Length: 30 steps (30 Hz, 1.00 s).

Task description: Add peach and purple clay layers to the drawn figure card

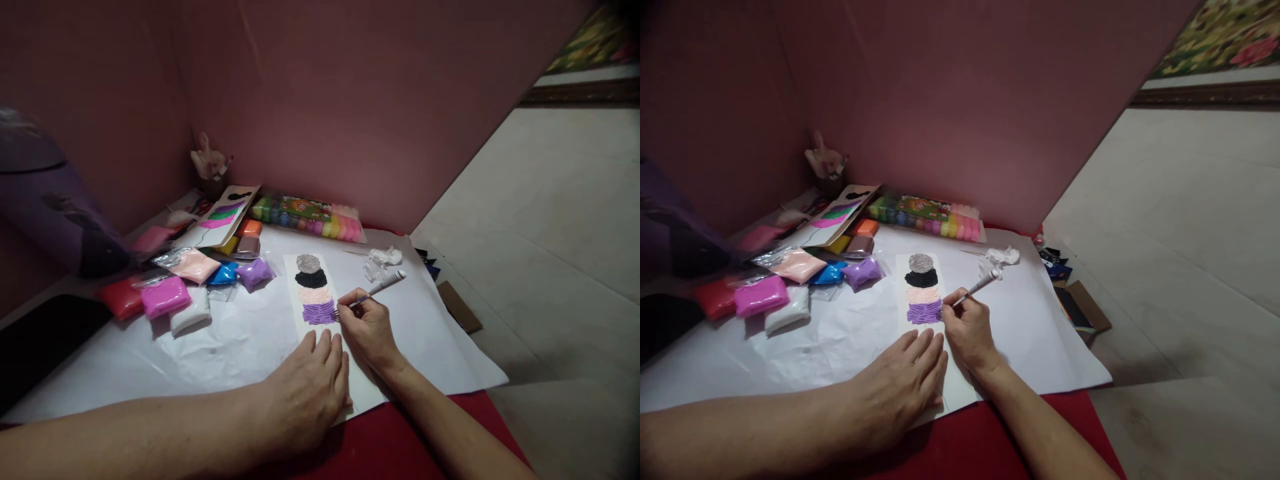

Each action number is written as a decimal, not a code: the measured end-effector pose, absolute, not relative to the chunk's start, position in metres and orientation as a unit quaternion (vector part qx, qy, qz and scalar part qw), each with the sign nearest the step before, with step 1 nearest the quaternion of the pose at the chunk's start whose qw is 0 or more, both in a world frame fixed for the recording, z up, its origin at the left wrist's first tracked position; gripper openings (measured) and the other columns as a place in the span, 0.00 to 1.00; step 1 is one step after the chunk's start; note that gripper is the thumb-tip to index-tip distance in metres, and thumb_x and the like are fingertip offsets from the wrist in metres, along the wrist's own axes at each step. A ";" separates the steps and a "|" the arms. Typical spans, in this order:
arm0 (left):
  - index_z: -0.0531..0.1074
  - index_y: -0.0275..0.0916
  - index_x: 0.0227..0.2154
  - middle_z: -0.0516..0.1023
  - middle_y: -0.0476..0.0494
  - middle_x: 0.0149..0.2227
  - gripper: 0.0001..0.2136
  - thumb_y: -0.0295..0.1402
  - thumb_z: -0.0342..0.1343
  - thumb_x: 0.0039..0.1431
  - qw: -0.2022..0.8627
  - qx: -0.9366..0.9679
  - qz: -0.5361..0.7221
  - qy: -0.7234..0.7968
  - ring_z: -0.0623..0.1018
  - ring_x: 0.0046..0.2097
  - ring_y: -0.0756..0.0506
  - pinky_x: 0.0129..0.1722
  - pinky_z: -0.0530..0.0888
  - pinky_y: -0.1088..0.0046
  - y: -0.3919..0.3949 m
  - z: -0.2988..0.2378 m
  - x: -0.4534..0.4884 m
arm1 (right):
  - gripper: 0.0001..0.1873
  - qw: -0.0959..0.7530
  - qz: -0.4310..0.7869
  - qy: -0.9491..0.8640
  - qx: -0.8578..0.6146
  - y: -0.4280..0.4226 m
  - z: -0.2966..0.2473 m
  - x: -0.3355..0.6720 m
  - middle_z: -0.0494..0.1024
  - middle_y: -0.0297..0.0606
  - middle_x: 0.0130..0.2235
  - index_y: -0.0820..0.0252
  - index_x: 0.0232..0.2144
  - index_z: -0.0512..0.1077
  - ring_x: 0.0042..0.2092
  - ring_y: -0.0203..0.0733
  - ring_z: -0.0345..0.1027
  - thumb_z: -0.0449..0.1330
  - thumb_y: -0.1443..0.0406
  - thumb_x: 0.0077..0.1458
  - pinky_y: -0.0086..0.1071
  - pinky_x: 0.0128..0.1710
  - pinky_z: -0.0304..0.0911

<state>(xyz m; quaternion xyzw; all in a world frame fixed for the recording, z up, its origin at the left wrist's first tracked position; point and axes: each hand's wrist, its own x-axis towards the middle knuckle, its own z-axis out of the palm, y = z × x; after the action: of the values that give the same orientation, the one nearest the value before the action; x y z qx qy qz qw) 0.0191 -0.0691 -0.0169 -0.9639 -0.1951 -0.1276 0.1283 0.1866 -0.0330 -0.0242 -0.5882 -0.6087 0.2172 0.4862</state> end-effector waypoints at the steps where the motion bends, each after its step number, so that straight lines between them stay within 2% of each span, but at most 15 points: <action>1: 0.68 0.22 0.54 0.72 0.22 0.55 0.24 0.38 0.40 0.69 0.128 -0.964 -0.127 -0.195 0.73 0.54 0.29 0.51 0.67 0.53 -0.069 -0.017 0.019 | 0.05 0.486 0.219 -0.609 -0.588 -0.033 -0.024 0.187 0.69 0.28 0.20 0.59 0.25 0.69 0.22 0.33 0.59 0.59 0.65 0.52 0.27 0.23 0.57; 17: 0.68 0.22 0.54 0.71 0.22 0.55 0.24 0.38 0.41 0.68 0.127 -0.964 -0.129 -0.193 0.73 0.55 0.29 0.51 0.68 0.53 -0.069 -0.017 0.018 | 0.04 0.458 0.182 -0.610 -0.620 -0.031 -0.025 0.186 0.68 0.27 0.18 0.58 0.25 0.68 0.20 0.34 0.59 0.57 0.66 0.51 0.28 0.24 0.57; 30: 0.68 0.22 0.54 0.71 0.22 0.56 0.24 0.38 0.41 0.69 0.120 -0.965 -0.121 -0.198 0.73 0.55 0.29 0.51 0.67 0.52 -0.070 -0.016 0.019 | 0.03 0.457 0.157 -0.605 -0.633 -0.030 -0.021 0.185 0.70 0.29 0.20 0.57 0.24 0.67 0.22 0.36 0.62 0.55 0.67 0.49 0.30 0.27 0.59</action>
<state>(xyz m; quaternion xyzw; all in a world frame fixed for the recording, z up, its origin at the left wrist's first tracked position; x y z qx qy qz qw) 0.0187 -0.0695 -0.0155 -0.9654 -0.1977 -0.1205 0.1197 0.1853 -0.0300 -0.0205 -0.6331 -0.6048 0.1573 0.4567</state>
